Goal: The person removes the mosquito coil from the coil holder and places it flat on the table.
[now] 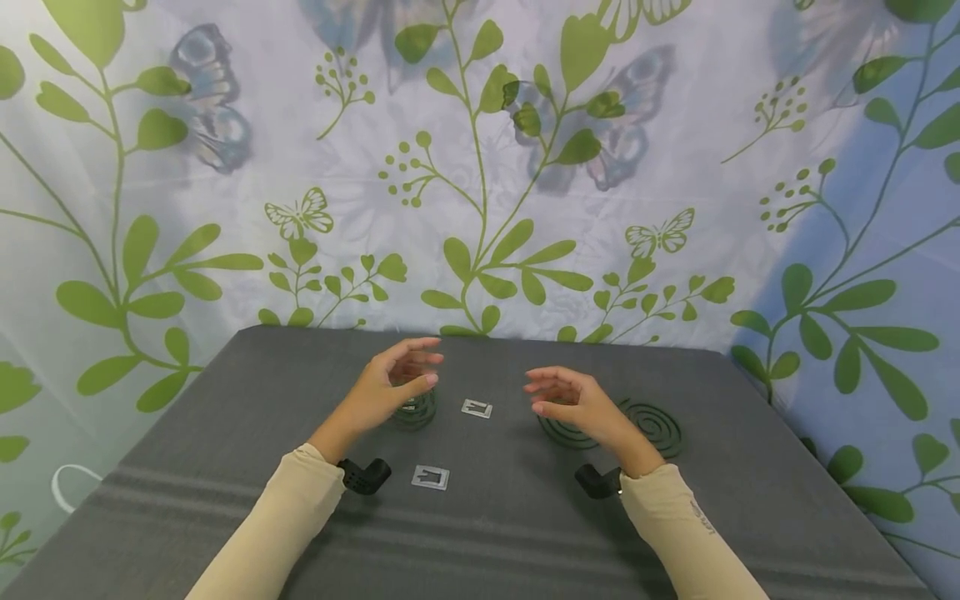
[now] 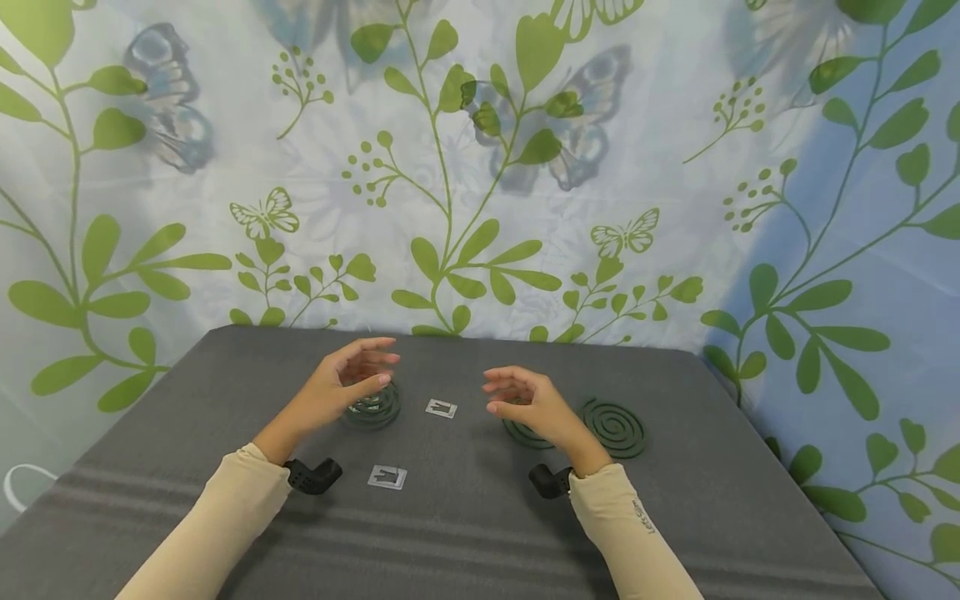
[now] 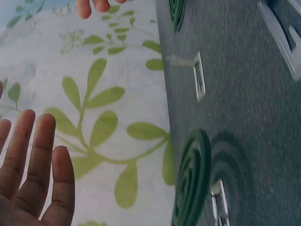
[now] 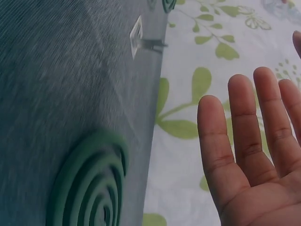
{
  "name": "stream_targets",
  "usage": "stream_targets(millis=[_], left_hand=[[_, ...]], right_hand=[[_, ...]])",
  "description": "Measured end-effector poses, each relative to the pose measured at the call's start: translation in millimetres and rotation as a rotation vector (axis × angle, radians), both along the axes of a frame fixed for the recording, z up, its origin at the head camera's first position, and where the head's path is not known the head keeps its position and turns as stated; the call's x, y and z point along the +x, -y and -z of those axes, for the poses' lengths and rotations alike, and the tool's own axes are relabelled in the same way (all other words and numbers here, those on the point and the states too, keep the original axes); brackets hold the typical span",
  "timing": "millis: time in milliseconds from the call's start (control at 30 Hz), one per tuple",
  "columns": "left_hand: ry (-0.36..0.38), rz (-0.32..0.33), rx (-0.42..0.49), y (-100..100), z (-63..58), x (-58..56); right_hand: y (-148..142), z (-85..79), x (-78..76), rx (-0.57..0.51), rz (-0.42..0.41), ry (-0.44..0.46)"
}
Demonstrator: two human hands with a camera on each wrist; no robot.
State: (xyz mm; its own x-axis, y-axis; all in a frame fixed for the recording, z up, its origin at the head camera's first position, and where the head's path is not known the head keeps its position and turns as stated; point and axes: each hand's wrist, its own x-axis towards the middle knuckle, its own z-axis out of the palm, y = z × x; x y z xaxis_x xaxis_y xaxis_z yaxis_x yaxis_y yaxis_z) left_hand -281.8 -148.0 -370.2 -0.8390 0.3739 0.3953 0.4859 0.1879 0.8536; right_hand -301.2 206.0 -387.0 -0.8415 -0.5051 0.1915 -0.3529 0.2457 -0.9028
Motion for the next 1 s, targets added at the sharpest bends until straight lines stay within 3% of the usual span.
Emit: stream_targets(millis=[300,800,1000], left_hand=[[0.045,-0.031,-0.01,22.5,2.8,-11.6],[0.103,-0.164,-0.067,56.2,13.1,-23.6],[0.126,-0.187,-0.082,68.2,17.5,-26.1]], right_hand=[[25.5,-1.1,-8.3,-0.015,-0.025,0.036],[62.7,17.7,-13.4,-0.068,-0.074,0.118],[73.8,24.3,-15.6,-0.071,-0.085,0.126]])
